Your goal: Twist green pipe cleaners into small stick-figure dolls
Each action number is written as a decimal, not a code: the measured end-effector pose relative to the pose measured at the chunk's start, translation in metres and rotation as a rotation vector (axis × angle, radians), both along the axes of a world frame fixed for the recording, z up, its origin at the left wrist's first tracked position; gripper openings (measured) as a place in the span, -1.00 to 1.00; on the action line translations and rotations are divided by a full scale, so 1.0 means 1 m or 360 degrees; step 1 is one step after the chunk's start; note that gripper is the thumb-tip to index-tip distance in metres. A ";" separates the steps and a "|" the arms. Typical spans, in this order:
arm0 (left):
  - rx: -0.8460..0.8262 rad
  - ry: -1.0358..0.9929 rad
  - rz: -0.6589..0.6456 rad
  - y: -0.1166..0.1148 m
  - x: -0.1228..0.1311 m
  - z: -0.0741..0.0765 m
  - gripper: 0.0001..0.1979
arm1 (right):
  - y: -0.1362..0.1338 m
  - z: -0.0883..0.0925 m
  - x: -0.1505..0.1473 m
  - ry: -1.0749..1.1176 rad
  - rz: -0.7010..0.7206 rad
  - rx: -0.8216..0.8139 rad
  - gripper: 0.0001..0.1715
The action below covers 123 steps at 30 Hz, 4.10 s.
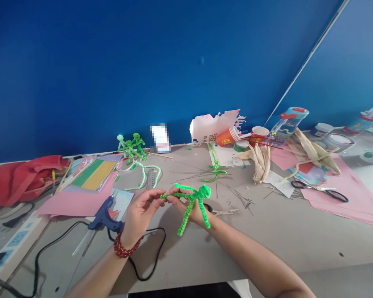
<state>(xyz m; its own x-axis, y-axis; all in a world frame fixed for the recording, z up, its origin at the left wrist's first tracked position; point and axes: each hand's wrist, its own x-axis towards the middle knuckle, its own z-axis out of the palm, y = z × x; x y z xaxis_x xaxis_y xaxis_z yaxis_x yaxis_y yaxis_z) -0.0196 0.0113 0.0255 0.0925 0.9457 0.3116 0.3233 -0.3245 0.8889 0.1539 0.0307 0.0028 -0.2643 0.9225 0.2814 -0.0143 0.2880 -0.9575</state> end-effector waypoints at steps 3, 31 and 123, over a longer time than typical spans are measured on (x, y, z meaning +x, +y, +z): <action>0.0292 0.0196 0.0109 0.000 -0.001 -0.002 -0.92 | 0.000 0.000 0.000 0.0036 0.0016 -0.0052 -0.88; -0.0226 -0.0196 -0.0163 -0.003 0.003 -0.002 -0.84 | 0.003 -0.001 0.000 0.0251 0.0219 -0.0416 -0.76; -0.0862 -0.0793 -0.0495 0.011 0.007 -0.015 -0.77 | 0.015 -0.010 0.002 0.0456 0.0026 -0.0529 -0.78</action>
